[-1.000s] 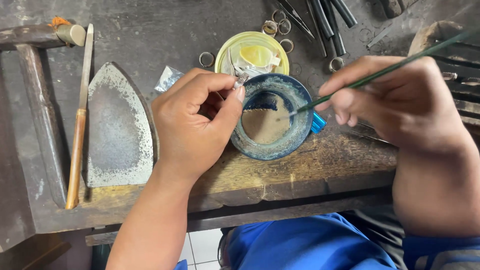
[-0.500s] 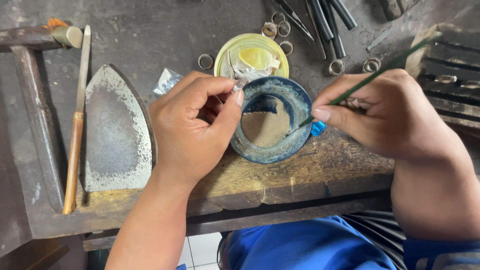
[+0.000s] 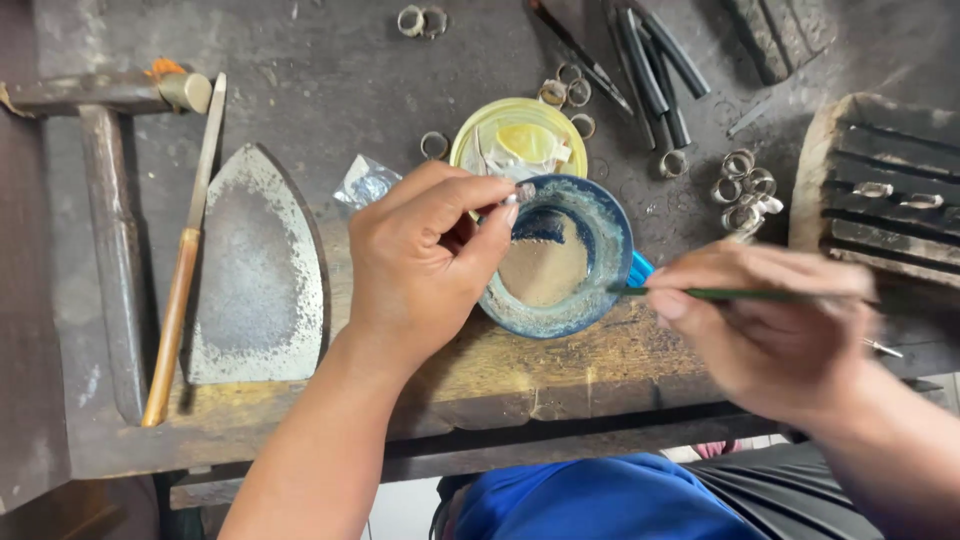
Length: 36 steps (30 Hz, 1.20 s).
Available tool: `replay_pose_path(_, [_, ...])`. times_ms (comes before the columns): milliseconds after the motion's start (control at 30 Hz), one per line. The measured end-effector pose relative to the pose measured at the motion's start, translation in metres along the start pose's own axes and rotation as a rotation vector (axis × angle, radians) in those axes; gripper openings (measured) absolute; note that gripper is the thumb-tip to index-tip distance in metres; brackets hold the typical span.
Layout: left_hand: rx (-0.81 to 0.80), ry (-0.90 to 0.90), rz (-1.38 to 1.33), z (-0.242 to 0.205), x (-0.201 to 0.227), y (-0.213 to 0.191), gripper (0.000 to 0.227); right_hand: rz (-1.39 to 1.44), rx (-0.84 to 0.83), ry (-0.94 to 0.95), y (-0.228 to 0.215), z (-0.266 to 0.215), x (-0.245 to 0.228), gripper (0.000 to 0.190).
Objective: Applying solder paste to a small jewelry component using a fine brush at a workbench.
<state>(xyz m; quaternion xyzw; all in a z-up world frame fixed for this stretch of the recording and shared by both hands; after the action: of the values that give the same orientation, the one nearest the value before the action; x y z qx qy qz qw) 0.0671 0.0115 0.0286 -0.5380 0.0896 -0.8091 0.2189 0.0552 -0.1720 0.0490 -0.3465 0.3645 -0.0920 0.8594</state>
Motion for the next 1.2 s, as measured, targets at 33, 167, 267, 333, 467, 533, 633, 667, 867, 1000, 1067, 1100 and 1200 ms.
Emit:
replay_pose_path(33, [0.003,0.005,0.001,0.001,0.000,0.000,0.011,-0.002,0.003,-0.005,-0.003,0.004,-0.002,0.007])
replay_pose_path(167, [0.015,0.018,0.008,-0.001,0.002,0.000,0.010,0.186,0.112,0.006,-0.017,0.015,-0.004,0.011])
replay_pose_path(267, [0.019,0.032,0.020,0.005,0.004,-0.003,0.008,0.268,0.113,0.112,-0.017,0.038,-0.002,0.010])
replay_pose_path(333, [-0.006,-0.012,0.012,0.000,0.003,-0.002,0.008,0.290,0.084,0.203,-0.010,0.041,0.003,0.011])
replay_pose_path(467, [0.001,0.033,0.038,0.004,0.006,-0.003,0.011,0.427,0.060,0.393,0.010,0.034,0.034,0.007])
replay_pose_path(533, [-0.004,-0.001,0.034,0.000,0.004,-0.003,0.011,0.429,0.050,0.461,0.015,0.026,0.042,0.005])
replay_pose_path(633, [-0.004,-0.005,0.017,0.003,0.004,-0.003,0.010,0.387,0.049,0.435,0.013,0.031,0.046,0.004])
replay_pose_path(667, [0.001,-0.017,0.024,0.005,0.003,-0.003,0.011,0.351,0.050,0.447,0.013,0.031,0.048,0.005])
replay_pose_path(867, [-0.013,-0.036,0.039,0.003,0.003,-0.002,0.011,0.246,0.025,0.490,0.016,0.029,0.049,0.005])
replay_pose_path(1000, [-0.019,-0.028,0.049,0.003,0.003,-0.002,0.012,0.265,0.025,0.527,0.017,0.028,0.048,0.005])
replay_pose_path(1067, [-0.020,-0.033,0.055,0.003,0.003,-0.001,0.013,0.256,0.021,0.529,0.017,0.027,0.049,0.005])
replay_pose_path(1100, [-0.020,-0.035,0.059,0.003,0.003,-0.001,0.013,0.245,0.019,0.530,0.017,0.027,0.049,0.006])
replay_pose_path(1200, [-0.020,-0.035,0.069,0.003,0.003,-0.001,0.013,0.246,0.012,0.529,0.017,0.027,0.049,0.006])
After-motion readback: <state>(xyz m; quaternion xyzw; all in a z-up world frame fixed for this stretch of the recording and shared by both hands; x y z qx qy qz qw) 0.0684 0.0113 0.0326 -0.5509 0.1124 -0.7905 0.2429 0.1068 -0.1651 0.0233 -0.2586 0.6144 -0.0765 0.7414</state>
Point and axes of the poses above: each hand's wrist, its own z-axis towards the middle knuckle, its own y-axis out of the palm, x = y × z, the point moved 7 cm from there along z, towards the middle knuckle, and after that the axes turned 7 degrees about -y, right-handed, at the moved point
